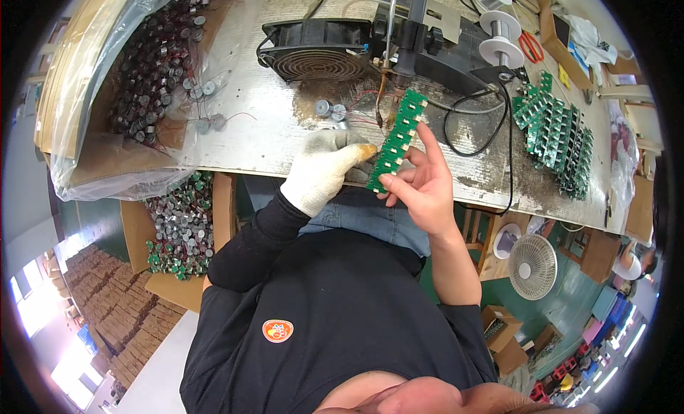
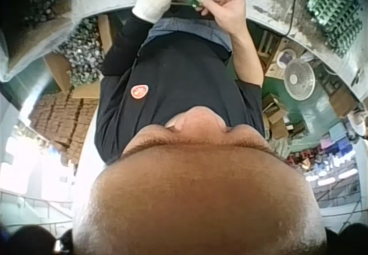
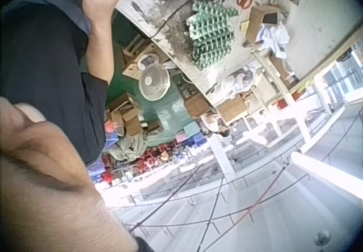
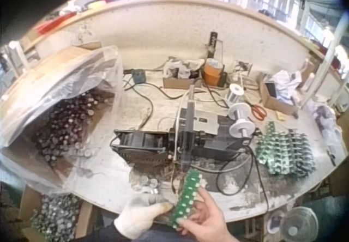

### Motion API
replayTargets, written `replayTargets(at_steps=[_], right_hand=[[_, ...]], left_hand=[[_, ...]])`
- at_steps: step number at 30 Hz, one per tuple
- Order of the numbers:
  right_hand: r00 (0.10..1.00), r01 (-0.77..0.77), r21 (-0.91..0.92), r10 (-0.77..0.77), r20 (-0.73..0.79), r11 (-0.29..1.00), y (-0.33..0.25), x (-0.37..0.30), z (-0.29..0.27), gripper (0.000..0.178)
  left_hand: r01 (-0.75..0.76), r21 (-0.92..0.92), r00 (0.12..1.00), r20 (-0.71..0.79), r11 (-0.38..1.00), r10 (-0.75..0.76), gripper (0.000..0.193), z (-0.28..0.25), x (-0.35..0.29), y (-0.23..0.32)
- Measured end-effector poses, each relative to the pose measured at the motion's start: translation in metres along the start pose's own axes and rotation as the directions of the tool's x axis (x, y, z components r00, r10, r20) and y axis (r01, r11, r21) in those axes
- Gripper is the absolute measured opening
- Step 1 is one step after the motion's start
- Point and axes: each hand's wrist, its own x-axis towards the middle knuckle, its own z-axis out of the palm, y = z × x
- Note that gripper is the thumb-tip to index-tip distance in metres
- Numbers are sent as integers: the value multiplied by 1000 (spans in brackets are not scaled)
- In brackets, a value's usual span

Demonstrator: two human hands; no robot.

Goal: The person walks across the workshop to a workbench, picks up circuit boards and wired components, and solders the components onto the circuit boards using a soldering iron.

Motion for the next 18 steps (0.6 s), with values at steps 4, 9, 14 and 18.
replayTargets(at_steps=[4,9,14,18], right_hand=[[1000,0,9,0,3,1000,1,0,0,84],[1000,8,19,-8,-8,1000,3,-1,1,84],[1000,10,14,-10,-7,1000,2,-2,3,85],[1000,10,15,-10,21,1000,3,-1,2,85]], left_hand=[[-56,67,998,5,996,55,27,-3,3,-4],[4,61,1000,-4,998,-4,25,3,-2,5],[-45,64,996,-68,997,49,24,3,-1,1],[-66,80,993,-97,995,73,23,2,1,0]])
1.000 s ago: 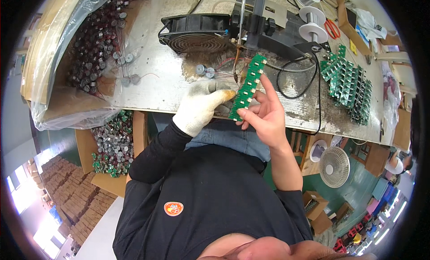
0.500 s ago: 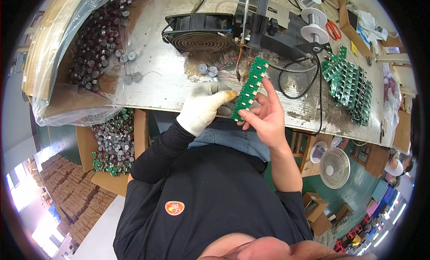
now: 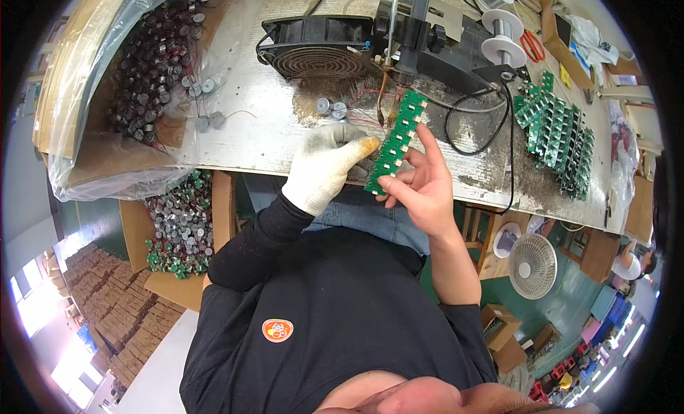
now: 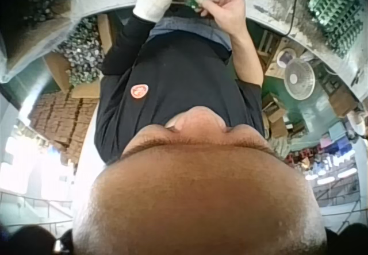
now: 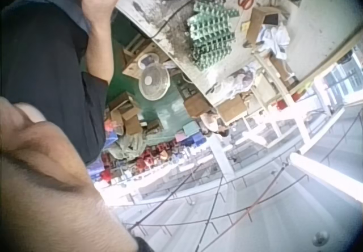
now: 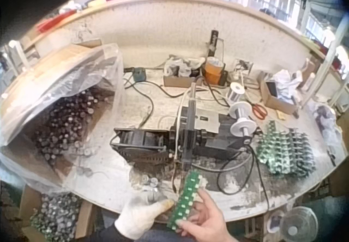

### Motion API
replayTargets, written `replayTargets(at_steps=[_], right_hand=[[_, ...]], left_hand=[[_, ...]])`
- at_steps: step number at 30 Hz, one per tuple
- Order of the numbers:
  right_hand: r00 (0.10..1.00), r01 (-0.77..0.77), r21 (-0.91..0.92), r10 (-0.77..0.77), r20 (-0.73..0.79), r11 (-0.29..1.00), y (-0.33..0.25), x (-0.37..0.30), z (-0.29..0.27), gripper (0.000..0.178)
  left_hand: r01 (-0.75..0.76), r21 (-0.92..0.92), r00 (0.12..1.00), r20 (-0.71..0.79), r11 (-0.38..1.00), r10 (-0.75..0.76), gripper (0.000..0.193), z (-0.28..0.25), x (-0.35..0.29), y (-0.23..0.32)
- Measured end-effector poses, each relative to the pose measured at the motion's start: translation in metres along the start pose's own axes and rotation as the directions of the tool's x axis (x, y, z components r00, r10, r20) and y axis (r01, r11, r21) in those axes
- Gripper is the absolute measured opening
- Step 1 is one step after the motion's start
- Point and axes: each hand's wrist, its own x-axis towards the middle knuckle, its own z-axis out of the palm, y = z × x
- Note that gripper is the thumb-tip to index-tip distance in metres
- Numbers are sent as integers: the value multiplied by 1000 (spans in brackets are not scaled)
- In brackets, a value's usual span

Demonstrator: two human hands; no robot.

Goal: The person walks across the workshop to a workbench, picks up circuit boards and wired components, and solders the components onto the circuit boards using a soldering iron.

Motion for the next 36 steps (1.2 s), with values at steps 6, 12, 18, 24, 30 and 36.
replayTargets(at_steps=[6,12,18,24,30,36], right_hand=[[1000,-4,7,4,-10,1000,1,0,-1,85],[1000,10,9,-10,-10,1000,-3,-2,-1,85],[1000,12,12,-12,-7,1000,1,0,-1,85],[999,-31,-12,30,-38,999,1,1,5,86],[996,-33,-46,28,-89,998,-1,0,-1,87],[996,22,-57,-26,-84,998,0,3,-6,83]], left_hand=[[53,-48,999,-6,997,-54,23,4,0,3],[37,-82,999,-20,996,-39,23,12,-3,8],[45,-78,998,-48,996,-49,22,8,-2,4],[58,-32,998,-38,998,-59,22,3,0,5],[-393,629,873,25,671,487,37,-26,-14,-11],[-317,893,565,-91,318,820,31,-71,-23,7]])
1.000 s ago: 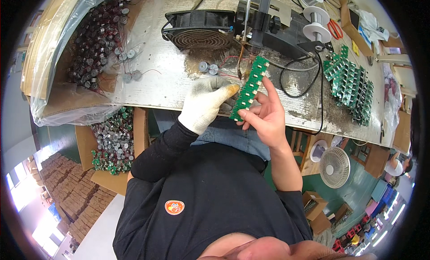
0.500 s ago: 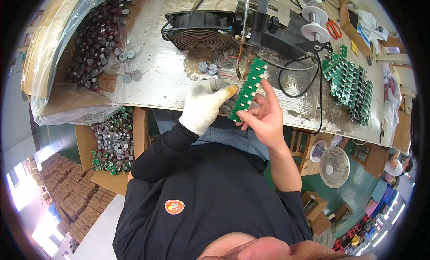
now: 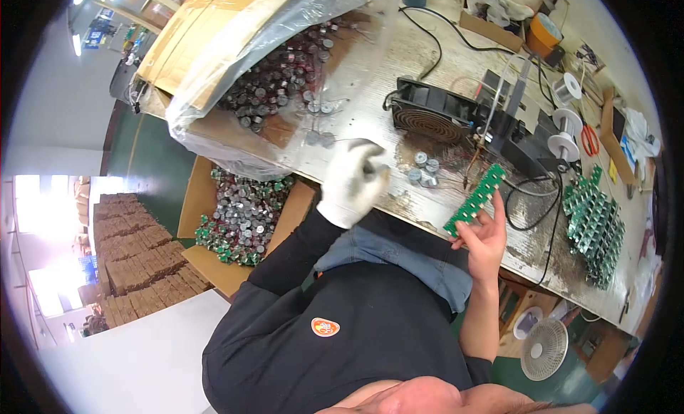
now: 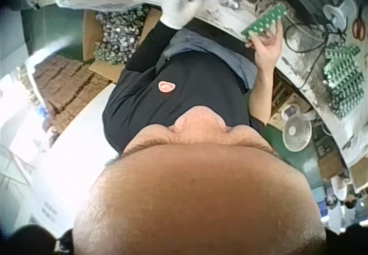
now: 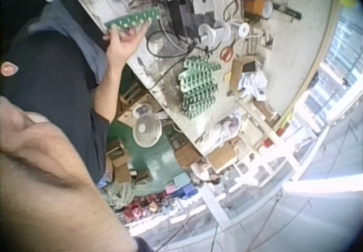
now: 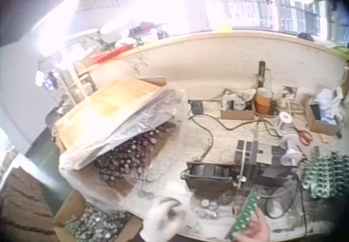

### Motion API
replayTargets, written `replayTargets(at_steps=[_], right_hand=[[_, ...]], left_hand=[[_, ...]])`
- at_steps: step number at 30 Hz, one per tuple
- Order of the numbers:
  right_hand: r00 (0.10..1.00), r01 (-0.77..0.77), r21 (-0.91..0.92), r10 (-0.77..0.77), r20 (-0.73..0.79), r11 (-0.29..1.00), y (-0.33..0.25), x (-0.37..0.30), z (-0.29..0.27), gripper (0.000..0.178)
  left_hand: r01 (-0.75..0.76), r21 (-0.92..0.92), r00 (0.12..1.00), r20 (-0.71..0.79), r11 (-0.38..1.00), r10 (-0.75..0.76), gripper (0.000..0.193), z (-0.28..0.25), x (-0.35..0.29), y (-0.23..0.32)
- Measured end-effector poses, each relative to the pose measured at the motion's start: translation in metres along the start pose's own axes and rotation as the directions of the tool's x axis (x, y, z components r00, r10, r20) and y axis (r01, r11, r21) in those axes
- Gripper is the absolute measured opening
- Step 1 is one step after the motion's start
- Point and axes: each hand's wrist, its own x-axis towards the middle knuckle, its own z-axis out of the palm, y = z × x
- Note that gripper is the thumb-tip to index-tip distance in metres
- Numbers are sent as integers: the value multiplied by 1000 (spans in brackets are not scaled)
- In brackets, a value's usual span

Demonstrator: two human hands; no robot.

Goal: The person walks across the workshop to a workbench, picks up circuit boards and wired components, and solders the components onto the circuit boards using a soldering iron.

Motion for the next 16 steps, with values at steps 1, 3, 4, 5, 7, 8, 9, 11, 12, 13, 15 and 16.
replayTargets(at_steps=[1,3,4,5,7,8,9,11,12,13,15,16], right_hand=[[1000,7,2,-7,-7,1000,1,0,-1,83],[1000,14,3,-14,2,1000,0,2,1,82],[1000,12,1,-12,6,1000,1,2,1,82],[1000,11,-2,-11,9,1000,1,3,2,82],[1000,16,-4,-16,10,1000,2,4,2,82],[1000,19,-7,-19,9,1000,3,4,2,82],[1000,23,-8,-23,8,1000,4,5,2,82],[1000,17,-10,-17,9,1000,4,5,2,83],[1000,20,-11,-20,11,1000,3,4,3,83],[1000,11,-19,-11,11,1000,2,4,3,83],[1000,1,-31,0,17,1000,1,4,3,84],[1000,-2,-36,3,25,999,2,3,1,84]], left_hand=[[78,25,996,-46,997,-76,27,-9,6,-1],[41,260,998,-54,965,-28,27,-30,15,-23],[-30,344,996,-69,938,57,27,-41,20,-32],[38,462,996,-85,886,1,28,-48,25,-33],[173,436,984,-33,883,-176,31,-60,30,-38],[191,448,980,-40,873,-194,33,-62,31,-41],[189,447,981,-42,875,-191,33,-64,31,-45],[336,523,914,19,783,-405,36,-68,28,-50],[337,522,915,16,784,-404,36,-68,27,-51],[342,544,924,-47,766,-379,41,-68,24,-52],[348,545,932,-113,763,-344,47,-66,22,-58],[347,523,934,-117,778,-338,49,-65,24,-63]])
